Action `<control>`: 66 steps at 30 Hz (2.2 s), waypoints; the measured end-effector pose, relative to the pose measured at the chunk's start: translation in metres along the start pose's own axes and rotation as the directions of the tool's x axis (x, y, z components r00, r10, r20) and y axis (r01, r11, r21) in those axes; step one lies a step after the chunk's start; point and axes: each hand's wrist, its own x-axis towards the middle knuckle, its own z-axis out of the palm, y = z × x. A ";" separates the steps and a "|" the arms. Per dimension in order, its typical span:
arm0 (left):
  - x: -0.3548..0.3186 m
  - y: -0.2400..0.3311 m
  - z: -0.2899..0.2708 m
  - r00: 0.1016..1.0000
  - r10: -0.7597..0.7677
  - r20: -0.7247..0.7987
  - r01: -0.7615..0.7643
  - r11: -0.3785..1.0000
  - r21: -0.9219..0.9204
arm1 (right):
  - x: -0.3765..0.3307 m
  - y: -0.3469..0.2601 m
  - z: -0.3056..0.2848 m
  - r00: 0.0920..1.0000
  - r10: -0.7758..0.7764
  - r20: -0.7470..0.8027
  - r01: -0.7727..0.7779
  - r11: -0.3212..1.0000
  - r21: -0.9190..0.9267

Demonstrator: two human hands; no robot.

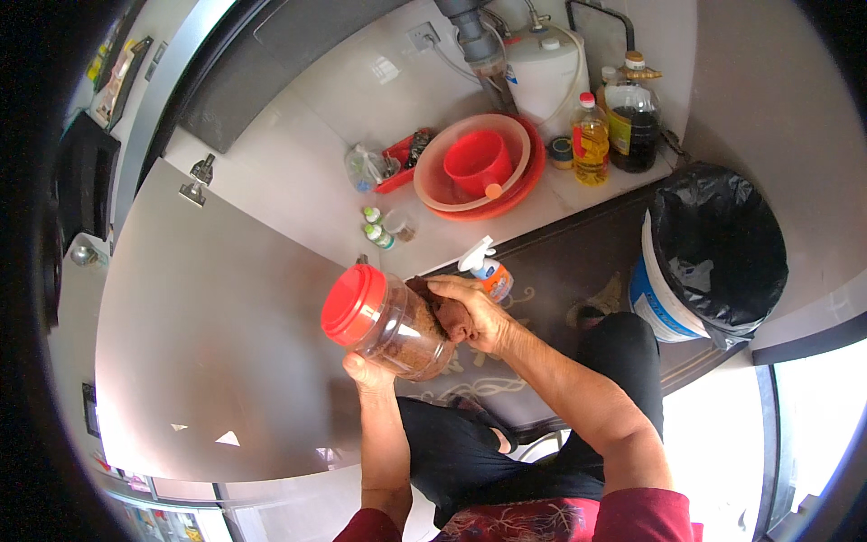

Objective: The person sits on the floor and wipes the exterior and interior of several plastic containers and bowls using a cloth. They handle a red-lidded jar, small white bottles, a clear plastic cup, a red plastic scoop, and a pink bowl, wiping each item thoroughly before placing it back on the shelf.

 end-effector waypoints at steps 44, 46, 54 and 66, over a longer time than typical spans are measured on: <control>-0.018 0.008 0.016 0.993 -0.111 0.033 0.115 0.983 -0.145 | -0.008 -0.006 0.013 0.948 -0.285 0.143 0.249 0.385 -0.889; -0.015 -0.004 0.005 0.999 -0.034 -0.018 0.031 0.992 -0.125 | -0.017 -0.009 0.023 0.982 -0.164 -0.090 0.024 0.586 -0.810; 0.008 -0.006 0.040 0.916 0.226 -0.331 -0.123 0.944 0.306 | -0.036 0.051 0.028 0.678 -0.658 0.328 0.368 -0.082 -0.926; 0.007 -0.013 0.052 0.895 0.323 -0.308 -0.253 0.936 0.247 | -0.011 0.031 -0.013 0.973 -0.199 -0.113 0.189 0.977 -0.093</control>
